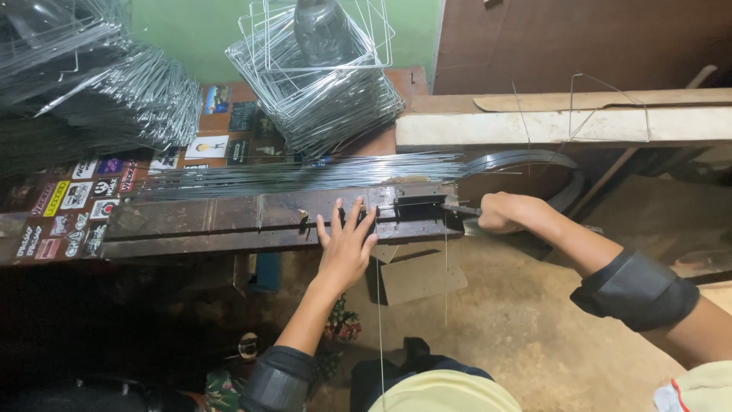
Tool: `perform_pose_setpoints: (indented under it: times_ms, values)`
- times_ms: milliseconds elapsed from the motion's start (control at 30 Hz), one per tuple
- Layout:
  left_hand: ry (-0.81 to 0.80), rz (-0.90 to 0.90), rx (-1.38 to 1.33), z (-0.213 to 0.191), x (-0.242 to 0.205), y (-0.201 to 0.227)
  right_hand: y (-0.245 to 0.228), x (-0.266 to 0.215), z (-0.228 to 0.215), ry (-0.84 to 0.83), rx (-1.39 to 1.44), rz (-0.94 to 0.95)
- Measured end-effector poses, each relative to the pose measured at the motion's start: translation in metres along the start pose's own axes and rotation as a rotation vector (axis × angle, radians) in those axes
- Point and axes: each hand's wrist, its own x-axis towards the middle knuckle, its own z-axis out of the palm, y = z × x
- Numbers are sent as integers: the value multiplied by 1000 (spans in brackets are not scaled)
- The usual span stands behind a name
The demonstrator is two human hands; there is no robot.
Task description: The recorder uses a manual bending jig and pliers to shape metal wires into square frames for production.
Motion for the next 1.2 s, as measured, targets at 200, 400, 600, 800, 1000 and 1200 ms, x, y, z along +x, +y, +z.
perform_pose_setpoints:
  times_ms: [200,400,600,800,1000,1200]
  values:
    - [-10,-2,11,4,0,-2,0,-20,-12,114,-112,-130]
    - [-3,-12,-11,0,0,0,0,-46,-19,222,-166,-157]
    - [15,-10,-15,1,1,1,0,-66,-9,169,250,-314]
    - [23,-3,-16,-2,1,2,-13,-68,21,65,320,-397]
    - [22,-1,-38,-6,-1,5,-23,-69,38,37,496,-547]
    - [158,77,-262,0,-8,-16,-29,-84,32,53,620,-537]
